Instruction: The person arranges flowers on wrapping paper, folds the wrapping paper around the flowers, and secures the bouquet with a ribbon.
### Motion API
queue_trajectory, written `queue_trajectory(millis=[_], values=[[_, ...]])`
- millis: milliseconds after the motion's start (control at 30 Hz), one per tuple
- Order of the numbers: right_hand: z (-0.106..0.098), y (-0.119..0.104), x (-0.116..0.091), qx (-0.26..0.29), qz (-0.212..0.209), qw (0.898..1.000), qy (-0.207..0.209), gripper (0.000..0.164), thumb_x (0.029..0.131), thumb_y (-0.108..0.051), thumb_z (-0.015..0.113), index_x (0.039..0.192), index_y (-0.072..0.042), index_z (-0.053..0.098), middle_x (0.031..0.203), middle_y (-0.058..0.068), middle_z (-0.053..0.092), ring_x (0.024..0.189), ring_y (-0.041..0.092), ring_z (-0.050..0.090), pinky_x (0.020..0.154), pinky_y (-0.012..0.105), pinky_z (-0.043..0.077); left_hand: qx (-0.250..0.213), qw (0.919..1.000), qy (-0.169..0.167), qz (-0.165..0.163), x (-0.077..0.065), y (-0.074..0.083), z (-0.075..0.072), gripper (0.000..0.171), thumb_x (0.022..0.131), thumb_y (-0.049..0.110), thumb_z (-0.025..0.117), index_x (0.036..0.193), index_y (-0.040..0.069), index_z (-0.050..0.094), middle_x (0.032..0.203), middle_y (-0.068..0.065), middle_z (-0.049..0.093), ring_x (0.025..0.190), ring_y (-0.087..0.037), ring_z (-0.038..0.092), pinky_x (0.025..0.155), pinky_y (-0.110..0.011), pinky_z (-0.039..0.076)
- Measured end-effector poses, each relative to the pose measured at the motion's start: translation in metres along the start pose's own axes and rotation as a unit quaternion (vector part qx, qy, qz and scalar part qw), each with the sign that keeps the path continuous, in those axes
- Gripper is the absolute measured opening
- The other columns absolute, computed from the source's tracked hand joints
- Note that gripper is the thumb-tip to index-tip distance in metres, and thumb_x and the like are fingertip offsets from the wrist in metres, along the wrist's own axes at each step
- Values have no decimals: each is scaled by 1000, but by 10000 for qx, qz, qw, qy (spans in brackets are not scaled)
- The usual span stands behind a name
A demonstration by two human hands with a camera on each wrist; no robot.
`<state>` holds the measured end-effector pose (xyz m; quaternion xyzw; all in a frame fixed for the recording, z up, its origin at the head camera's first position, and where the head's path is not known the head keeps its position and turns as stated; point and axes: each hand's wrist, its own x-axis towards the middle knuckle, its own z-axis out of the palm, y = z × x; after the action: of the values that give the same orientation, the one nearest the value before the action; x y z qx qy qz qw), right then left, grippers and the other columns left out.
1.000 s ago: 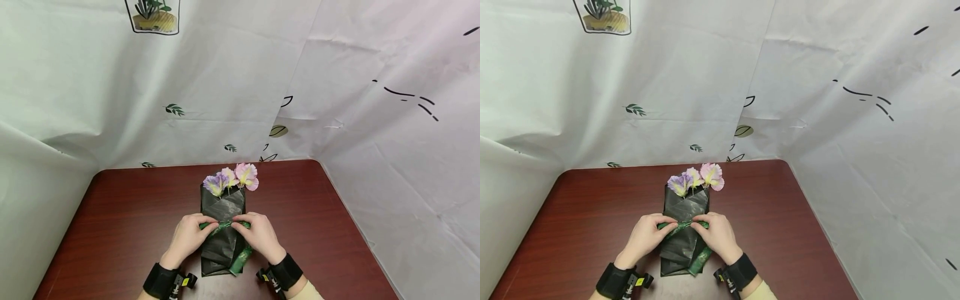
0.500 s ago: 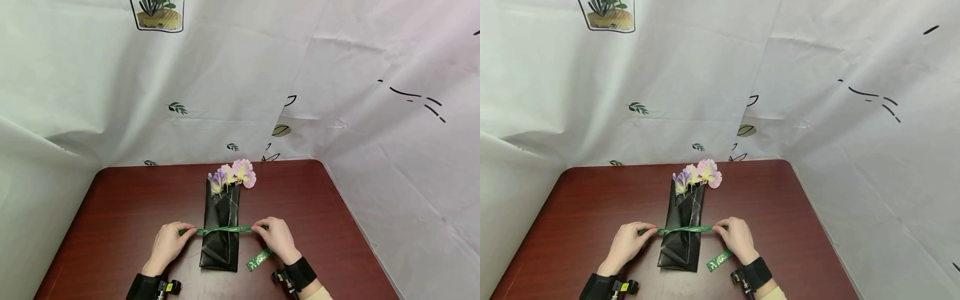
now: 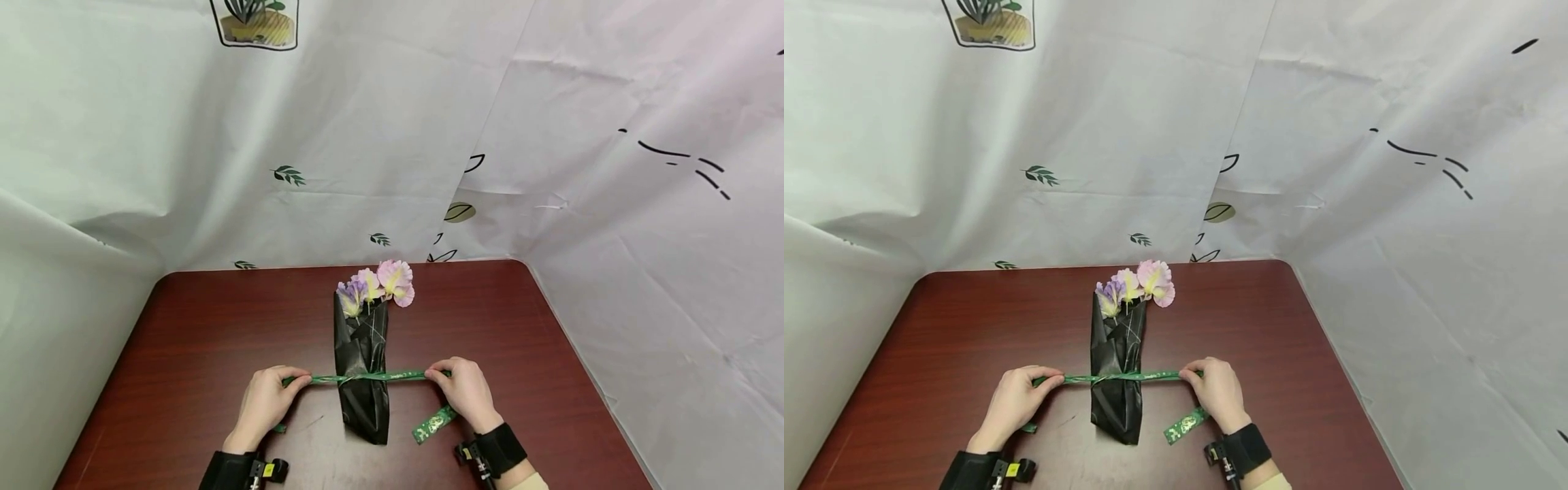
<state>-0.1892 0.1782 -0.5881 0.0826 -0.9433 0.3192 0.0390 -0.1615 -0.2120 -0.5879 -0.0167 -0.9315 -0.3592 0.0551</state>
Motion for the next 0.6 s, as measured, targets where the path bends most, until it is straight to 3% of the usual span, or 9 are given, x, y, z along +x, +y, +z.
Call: queue_trajectory(millis=[100, 233, 333, 600], values=[[-2, 3, -1, -39, -18, 10000, 16, 5, 97, -25, 88, 97, -20, 89, 90, -6, 76, 69, 6, 66, 62, 27, 52, 0, 10000, -29, -61, 1, -1, -1, 7, 98, 21, 88, 104, 19, 91, 108, -8, 83, 47, -7, 50, 49, -25, 29], [-4, 6, -1, -102, -35, 9999, 38, 5, 97, -25, 88, 96, -20, 89, 93, -5, 78, 75, 11, 70, 64, 28, 56, 62, 9999, -21, -136, 2, -2, -2, 6, 98, 22, 88, 103, 20, 91, 109, -7, 83, 59, -5, 62, 52, -25, 37], [-6, 8, -1, -78, 48, 10000, 30, 6, 98, -25, 88, 97, -19, 89, 94, -4, 78, 75, 12, 71, 64, 28, 55, 101, 9997, -7, -212, 2, -3, -5, 6, 98, 22, 88, 103, 20, 91, 110, -8, 83, 57, -7, 60, 53, -26, 35], [-10, 18, -1, -140, 139, 9997, 171, 6, 98, -24, 87, 96, -18, 89, 99, 2, 80, 77, 15, 72, 63, 30, 54, 126, 9994, 105, -311, 0, -10, -11, 6, 98, 20, 87, 102, 17, 90, 112, -11, 82, 44, -9, 36, 49, -25, 24]])
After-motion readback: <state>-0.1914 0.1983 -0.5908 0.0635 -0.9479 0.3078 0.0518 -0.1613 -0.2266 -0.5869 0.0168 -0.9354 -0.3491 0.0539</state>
